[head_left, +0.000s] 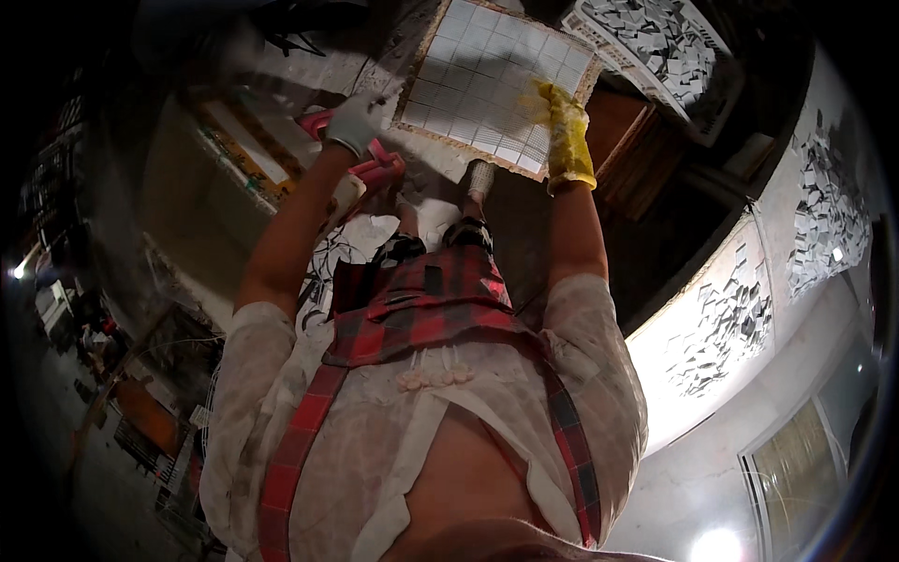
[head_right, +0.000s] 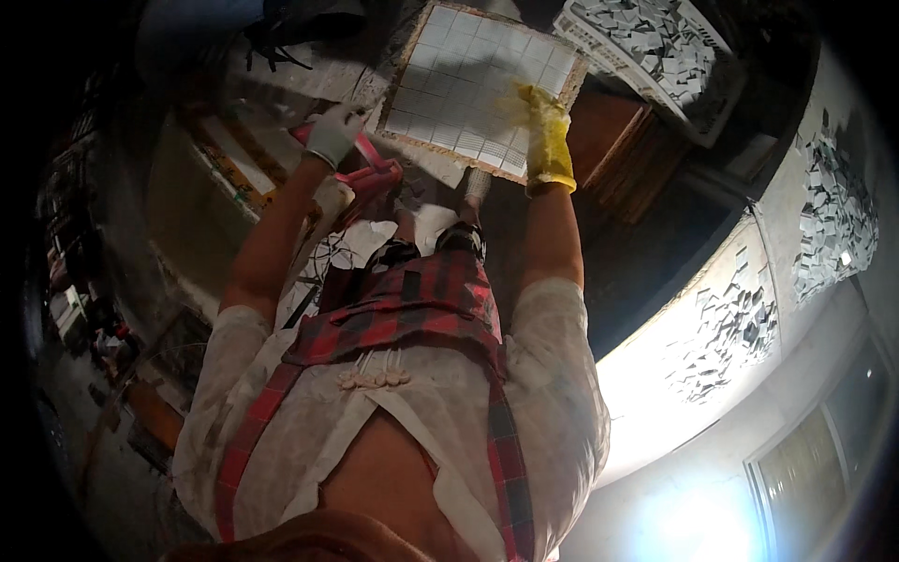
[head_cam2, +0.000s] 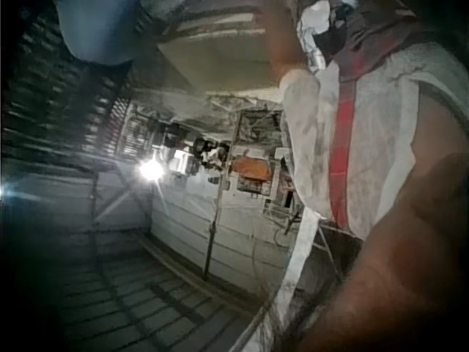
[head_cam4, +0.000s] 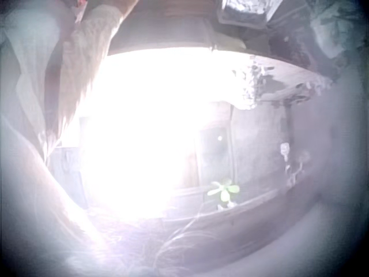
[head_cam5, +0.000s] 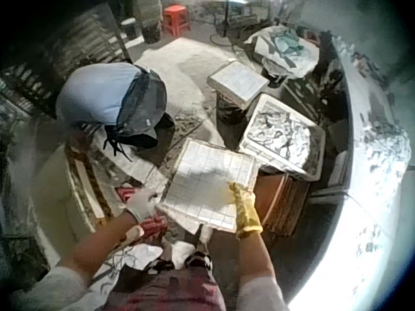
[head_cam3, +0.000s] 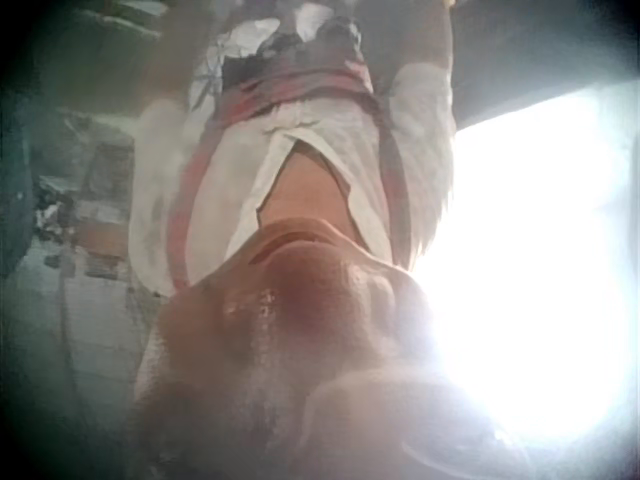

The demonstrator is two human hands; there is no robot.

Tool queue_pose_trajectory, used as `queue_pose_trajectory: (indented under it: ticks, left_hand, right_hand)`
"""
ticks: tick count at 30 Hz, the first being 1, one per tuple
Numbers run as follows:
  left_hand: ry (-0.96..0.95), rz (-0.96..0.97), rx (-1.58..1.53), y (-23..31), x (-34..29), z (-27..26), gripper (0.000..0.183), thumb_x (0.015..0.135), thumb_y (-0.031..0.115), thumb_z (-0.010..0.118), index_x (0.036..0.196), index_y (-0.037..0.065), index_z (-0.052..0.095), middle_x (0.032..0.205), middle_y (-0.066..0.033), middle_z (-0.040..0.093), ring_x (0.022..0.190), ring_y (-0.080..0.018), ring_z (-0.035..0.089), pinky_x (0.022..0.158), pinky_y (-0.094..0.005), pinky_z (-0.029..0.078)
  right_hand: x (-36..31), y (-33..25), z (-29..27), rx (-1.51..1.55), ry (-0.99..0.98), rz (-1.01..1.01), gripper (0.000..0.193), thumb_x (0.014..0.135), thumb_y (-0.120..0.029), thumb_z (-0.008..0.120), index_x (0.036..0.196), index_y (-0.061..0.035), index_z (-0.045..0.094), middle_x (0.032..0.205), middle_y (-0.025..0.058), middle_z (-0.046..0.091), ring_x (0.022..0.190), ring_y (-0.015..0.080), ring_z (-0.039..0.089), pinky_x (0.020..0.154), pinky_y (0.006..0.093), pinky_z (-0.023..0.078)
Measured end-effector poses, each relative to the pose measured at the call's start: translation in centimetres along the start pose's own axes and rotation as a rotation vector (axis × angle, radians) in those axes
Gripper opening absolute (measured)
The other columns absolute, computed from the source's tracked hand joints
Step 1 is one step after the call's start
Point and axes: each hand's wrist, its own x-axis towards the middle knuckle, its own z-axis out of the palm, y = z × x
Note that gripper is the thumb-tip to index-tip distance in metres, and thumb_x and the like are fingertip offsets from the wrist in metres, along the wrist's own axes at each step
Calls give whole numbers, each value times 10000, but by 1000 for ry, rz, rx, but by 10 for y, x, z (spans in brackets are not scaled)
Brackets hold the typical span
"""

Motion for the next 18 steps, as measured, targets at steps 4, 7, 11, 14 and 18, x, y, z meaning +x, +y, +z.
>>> queue_pose_trajectory:
  ticks: [4,7,11,14,18]
  left_hand:
    - [-122,172,444,16,-26,7,245,853,167,566,1094,144,604,1076,-117,583,986,-317,615,793,-428,520]
    - [-158,198,676,26,-31,14,225,844,134,570,1068,151,581,1069,-95,562,982,-295,618,767,-414,530]
    - [-143,285,744,18,-29,20,217,833,130,577,1050,149,573,1070,-88,555,974,-284,622,719,-415,542]
    - [-185,282,829,23,-29,21,204,829,129,579,1033,142,584,1066,-88,558,962,-284,625,697,-415,548]
    - [-191,263,862,22,-29,26,167,832,132,581,998,132,604,1057,-90,565,955,-284,631,696,-405,553]
  right_hand:
    - [-12,-14,7,-74,-57,30,232,857,-159,666,1020,1,711,943,68,694,770,149,631,618,273,501]
    - [-15,-12,5,-33,-116,-8,229,868,-172,656,1019,-8,712,937,74,696,755,156,642,606,272,508]
    - [-13,-4,2,-58,-105,-84,236,877,-184,650,1024,-10,711,955,86,704,697,163,645,583,277,514]
    - [-24,-4,5,-9,-130,-74,245,884,-187,642,1037,-7,708,983,92,707,666,162,641,581,278,519]
    - [-23,-8,2,-86,-148,7,253,893,-192,634,1057,-14,706,1006,97,706,656,160,635,581,282,524]
